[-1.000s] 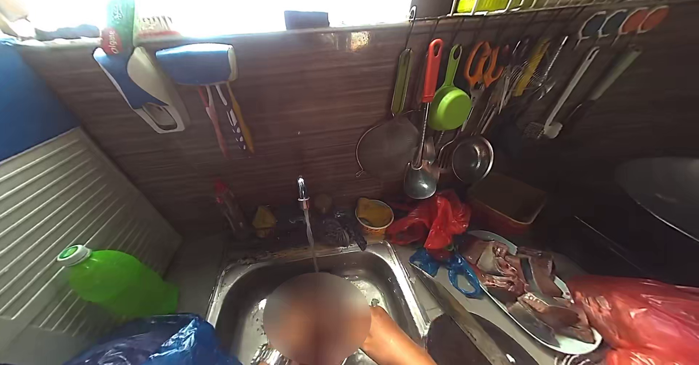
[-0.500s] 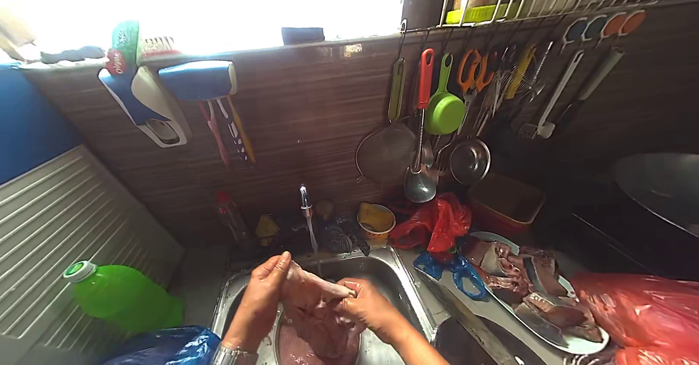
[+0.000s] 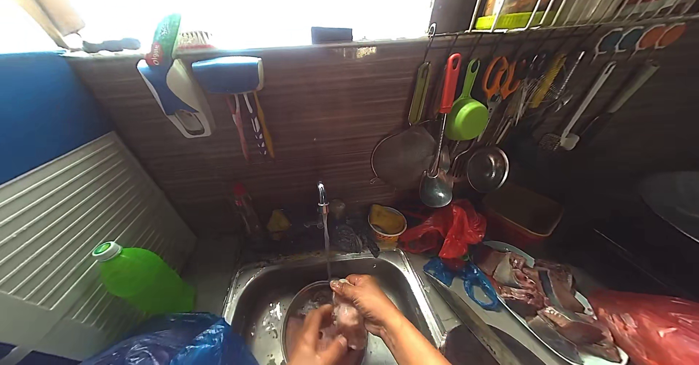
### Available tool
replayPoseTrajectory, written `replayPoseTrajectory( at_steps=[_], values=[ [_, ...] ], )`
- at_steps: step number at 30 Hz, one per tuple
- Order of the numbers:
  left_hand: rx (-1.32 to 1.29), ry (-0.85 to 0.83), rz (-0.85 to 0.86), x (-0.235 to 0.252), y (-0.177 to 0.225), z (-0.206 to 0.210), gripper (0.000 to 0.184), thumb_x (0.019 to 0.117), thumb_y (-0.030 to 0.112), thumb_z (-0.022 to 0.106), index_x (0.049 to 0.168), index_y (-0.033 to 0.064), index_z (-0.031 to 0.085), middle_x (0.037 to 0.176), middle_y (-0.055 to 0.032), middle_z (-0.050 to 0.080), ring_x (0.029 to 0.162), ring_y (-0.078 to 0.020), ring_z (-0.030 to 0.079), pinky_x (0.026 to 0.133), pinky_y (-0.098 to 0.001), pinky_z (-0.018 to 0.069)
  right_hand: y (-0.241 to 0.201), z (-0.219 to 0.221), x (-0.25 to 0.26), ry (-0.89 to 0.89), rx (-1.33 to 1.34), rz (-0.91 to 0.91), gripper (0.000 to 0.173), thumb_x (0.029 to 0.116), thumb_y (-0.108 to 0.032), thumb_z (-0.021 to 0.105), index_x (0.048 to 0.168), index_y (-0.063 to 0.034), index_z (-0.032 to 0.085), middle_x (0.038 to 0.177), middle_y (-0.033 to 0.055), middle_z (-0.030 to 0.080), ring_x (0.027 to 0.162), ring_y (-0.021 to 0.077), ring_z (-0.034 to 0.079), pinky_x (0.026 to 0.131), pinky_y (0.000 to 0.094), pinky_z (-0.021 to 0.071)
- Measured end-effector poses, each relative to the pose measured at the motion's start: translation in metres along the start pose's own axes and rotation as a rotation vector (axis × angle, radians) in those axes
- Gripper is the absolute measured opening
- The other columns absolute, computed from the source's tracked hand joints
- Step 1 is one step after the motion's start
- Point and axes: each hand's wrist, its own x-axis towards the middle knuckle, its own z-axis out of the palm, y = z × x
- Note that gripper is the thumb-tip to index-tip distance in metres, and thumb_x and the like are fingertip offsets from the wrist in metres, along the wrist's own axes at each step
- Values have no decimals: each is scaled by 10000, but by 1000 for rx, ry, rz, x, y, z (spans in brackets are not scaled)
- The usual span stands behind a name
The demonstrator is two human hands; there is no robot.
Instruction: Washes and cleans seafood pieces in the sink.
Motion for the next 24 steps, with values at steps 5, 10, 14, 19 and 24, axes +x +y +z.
replayPoseTrajectory(
  at_steps=[5,10,14,19,24],
  values=[
    [146,7,-12,4,-28,28,488,903,169,710,1296,-98,595,1221,-270,659,1157,-351,649,1050,-497,505,-5,10,0,23,2,67,292,966,-274,734,884,-14,630,776,80,667,688,161,643,675,343,559],
    [142,-6,-52,14,-33,17,445,866,249,761,1172,-44,625,1036,-182,685,969,-272,678,906,-465,557,-18,4,-4,-48,20,43,271,961,-244,738,898,1,640,760,86,679,677,165,657,670,337,570],
    [215,102,2,14,-31,16,368,839,167,731,1112,-71,669,1089,-239,664,1050,-343,651,963,-515,521,-40,7,-9,-167,-30,-12,254,947,-217,744,877,4,640,759,94,694,687,175,677,686,348,584],
    [-442,272,-19,15,-21,8,41,887,55,640,898,26,613,754,-31,647,701,-126,639,677,-352,578,-57,-6,-4,-177,-325,-79,297,910,-288,780,872,-21,654,796,70,719,736,163,700,732,355,591],
    [-656,211,22,25,18,-23,113,849,86,681,916,54,596,798,-71,674,717,-168,661,649,-360,577,-37,-31,2,-135,-660,-128,376,927,-436,730,1004,-68,724,925,73,744,858,185,716,836,438,587]
  ],
)
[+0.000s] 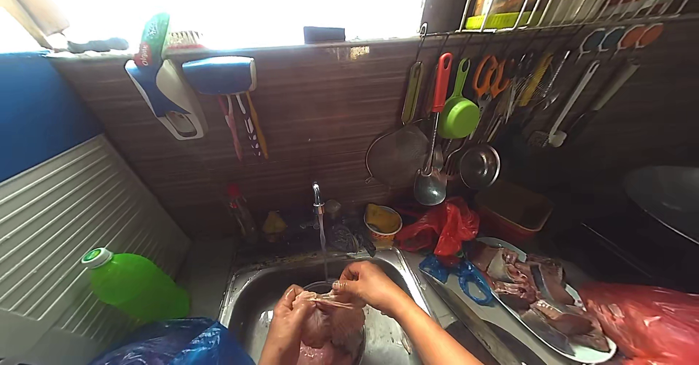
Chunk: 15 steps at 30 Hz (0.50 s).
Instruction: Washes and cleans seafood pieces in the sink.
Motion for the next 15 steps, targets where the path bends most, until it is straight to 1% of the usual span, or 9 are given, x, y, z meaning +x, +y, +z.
replayPoseTrajectory(
  at_steps=[2,3,4,5,7,9,12,13,15],
  values=[
    [64,-57,-25,11,10,1,133,849,120,685,916,59,587,801,-77,676,707,-169,661,635,-349,570,0,6,-6,-38,-136,-78,464,923,-469,730,1235,-126,715,1129,111,732,1036,230,709,960,475,567],
    [97,-96,-49,16,14,2,133,854,135,687,903,66,585,789,-71,672,689,-161,654,619,-336,560,-1,12,-10,-57,-187,-106,558,890,-452,760,1345,-141,670,1278,161,664,1171,289,641,1029,511,513],
    [130,-139,-74,20,18,3,122,852,138,681,885,81,578,771,-54,658,671,-146,641,602,-319,547,0,20,-13,-57,-221,-127,633,847,-419,788,1399,-151,632,1389,188,581,1268,323,571,1072,526,477],
    [146,-185,-100,24,21,4,118,855,135,684,865,93,574,756,-39,646,665,-133,630,602,-307,537,3,31,-15,-47,-222,-146,658,818,-366,802,1411,-149,616,1442,195,530,1306,333,538,1085,525,469],
    [155,-261,-139,28,26,5,131,858,126,692,837,107,564,719,-18,614,635,-116,601,581,-291,514,13,53,-15,-27,-130,-184,575,844,-258,772,1380,-112,627,1345,169,620,1223,299,608,1043,513,502],
    [173,-328,-149,31,28,1,151,868,137,707,830,117,562,706,-5,604,626,-109,592,581,-289,510,30,72,-11,-34,24,-167,391,908,-230,710,1274,-97,674,1131,124,728,1031,248,706,934,508,564],
    [187,-336,-156,31,24,-14,166,856,138,729,819,110,570,723,-29,636,639,-124,613,587,-301,522,47,84,-8,-61,119,-111,254,924,-280,669,1061,-70,709,948,114,709,880,239,686,818,501,559],
    [206,-326,-155,32,21,-20,169,852,134,733,817,107,571,724,-36,647,641,-128,620,591,-306,525,47,84,-8,-66,105,-115,261,919,-303,674,991,-54,707,930,123,682,882,246,658,807,494,534],
    [348,-305,-124,34,16,-30,181,842,159,749,804,102,581,728,-26,651,653,-119,618,606,-306,523,44,77,-8,-62,46,-124,307,898,-341,703,916,-36,724,1016,149,662,1012,273,624,894,485,509]
  ],
)
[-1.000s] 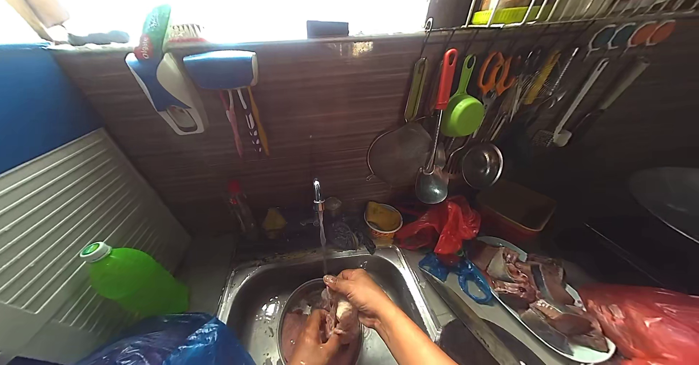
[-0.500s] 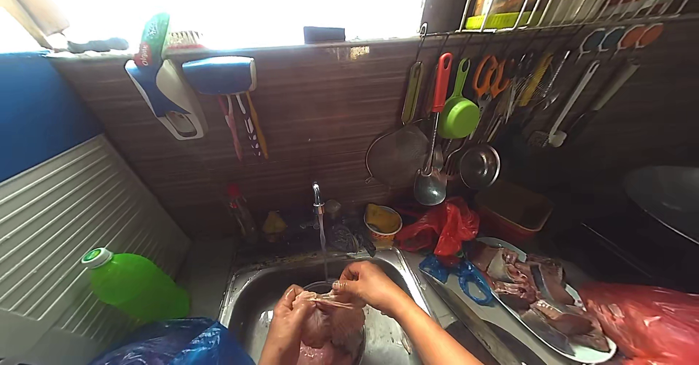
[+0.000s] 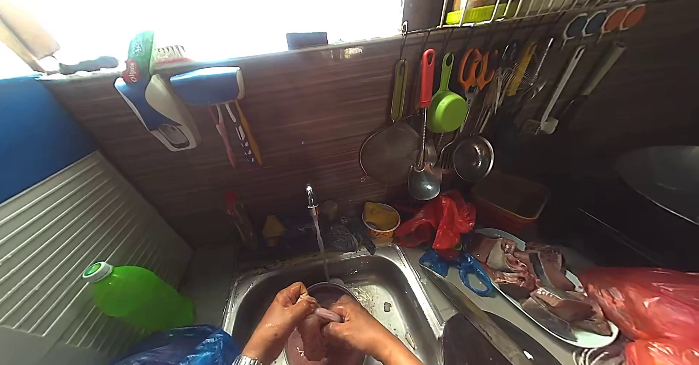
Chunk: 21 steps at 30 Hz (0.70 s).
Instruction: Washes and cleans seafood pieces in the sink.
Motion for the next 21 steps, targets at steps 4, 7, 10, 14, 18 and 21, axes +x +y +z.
replayPoseTrajectory(
  at_steps=[4,7,10,14,18,21],
  values=[
    [440,-24,128,6,-7,-6,195,921,260,689,866,74,674,1301,-61,633,1189,-135,596,995,-333,511,-18,-23,6,3,14,98,347,926,-385,706,936,-38,693,897,113,677,796,222,662,750,460,552],
    [138,-50,88,7,-6,5,204,929,207,709,1037,44,651,1168,-63,716,1006,-141,683,875,-337,569,-32,-36,16,12,83,111,313,937,-393,680,987,-84,691,802,80,661,653,192,635,630,428,551],
    [19,-88,6,9,-6,15,672,845,150,778,1432,13,481,1087,-120,722,924,-203,719,852,-386,609,-47,-53,22,1,49,100,342,1013,-431,581,1105,-112,665,882,88,657,679,196,630,630,422,547],
    [437,-69,102,17,-19,29,428,954,166,624,1346,-5,599,1147,-109,723,1054,-163,698,983,-383,558,-54,-60,31,-7,-147,22,305,1041,-331,521,1049,-59,659,935,117,659,859,237,642,801,480,514],
    [795,61,179,26,-27,36,260,962,158,509,1039,34,724,1024,-126,724,1022,-231,695,957,-444,545,-52,-56,33,62,-146,21,268,1023,-292,532,985,-59,659,909,101,659,868,221,646,806,468,515],
    [933,91,168,34,-30,24,282,974,223,475,1007,55,699,944,-125,715,931,-272,706,844,-512,559,-47,-53,28,127,-46,39,233,1000,-268,551,953,-75,672,893,73,672,838,188,651,774,442,525]
  ],
)
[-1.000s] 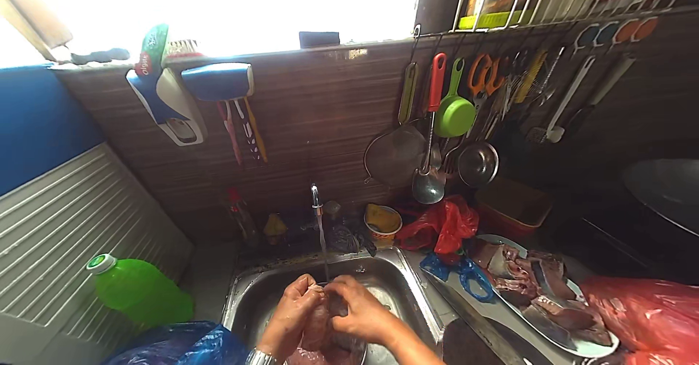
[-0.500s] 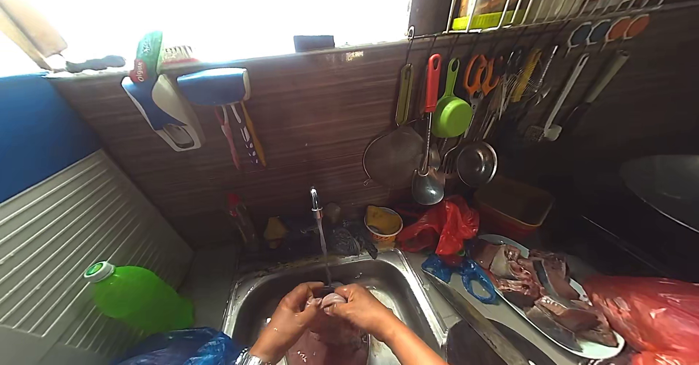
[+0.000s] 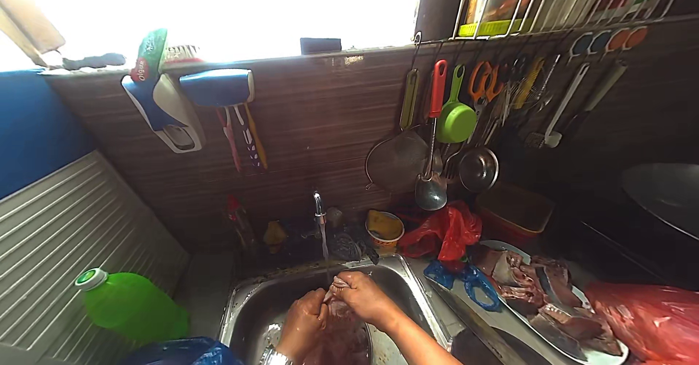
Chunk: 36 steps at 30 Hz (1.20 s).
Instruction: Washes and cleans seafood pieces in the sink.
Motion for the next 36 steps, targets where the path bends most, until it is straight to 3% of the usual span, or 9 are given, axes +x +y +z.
replayPoseTrajectory(
  at_steps=[5,8,12,15,23,27,30,33,36],
  values=[
    [-187,-28,87,1,-1,-18,259,948,179,491,870,31,689,817,-108,679,825,-228,675,784,-459,547,6,1,-16,224,293,88,232,993,-280,602,987,-79,718,810,63,665,612,160,611,549,360,525],
    [-374,36,101,-13,3,-19,228,920,116,504,834,38,700,761,-51,662,758,-129,644,733,-362,541,9,0,-18,324,401,86,178,952,-183,590,946,-71,729,774,55,686,559,143,597,493,327,496],
    [-702,120,-70,-34,8,-24,243,902,31,484,866,64,722,781,17,686,734,-54,641,702,-293,554,18,-1,-17,362,438,132,163,937,-136,577,912,-68,723,751,61,688,511,140,563,455,316,458],
    [-932,229,-157,-48,0,-31,269,921,7,441,877,50,703,808,11,694,759,-84,661,722,-312,578,36,-15,-17,522,603,268,184,1013,-147,557,1065,-30,688,727,85,626,463,138,495,419,302,429],
    [-1342,449,-453,-34,2,-65,254,1018,60,378,1018,-45,610,904,-212,738,795,-324,741,708,-491,633,46,-43,2,878,866,403,181,1051,-144,549,1101,-2,649,697,134,608,417,168,496,360,303,422],
    [-1395,545,-473,-36,-3,-73,248,989,56,411,918,-11,639,824,-181,740,713,-279,735,639,-433,626,49,-41,3,944,969,443,161,1050,-130,544,1085,5,624,711,143,608,422,172,507,352,299,422],
    [-1335,543,-412,-35,0,-69,258,979,47,402,898,7,643,818,-152,742,722,-251,734,648,-409,624,53,-37,1,847,927,507,177,1056,-145,519,1119,4,592,790,163,627,535,215,589,447,339,499],
    [-1190,399,-252,-25,9,-61,222,935,65,460,874,48,673,805,-69,719,712,-157,695,628,-320,595,49,-28,-21,452,571,417,345,1027,-131,554,1356,-32,524,1073,199,690,821,307,721,687,469,622],
    [-1005,109,-43,-8,19,-54,195,943,144,540,866,87,710,804,-6,708,738,-106,670,670,-295,573,19,-13,-39,187,67,212,786,847,-202,757,1559,-129,432,1529,214,445,1297,349,569,1004,515,551]
  ],
)
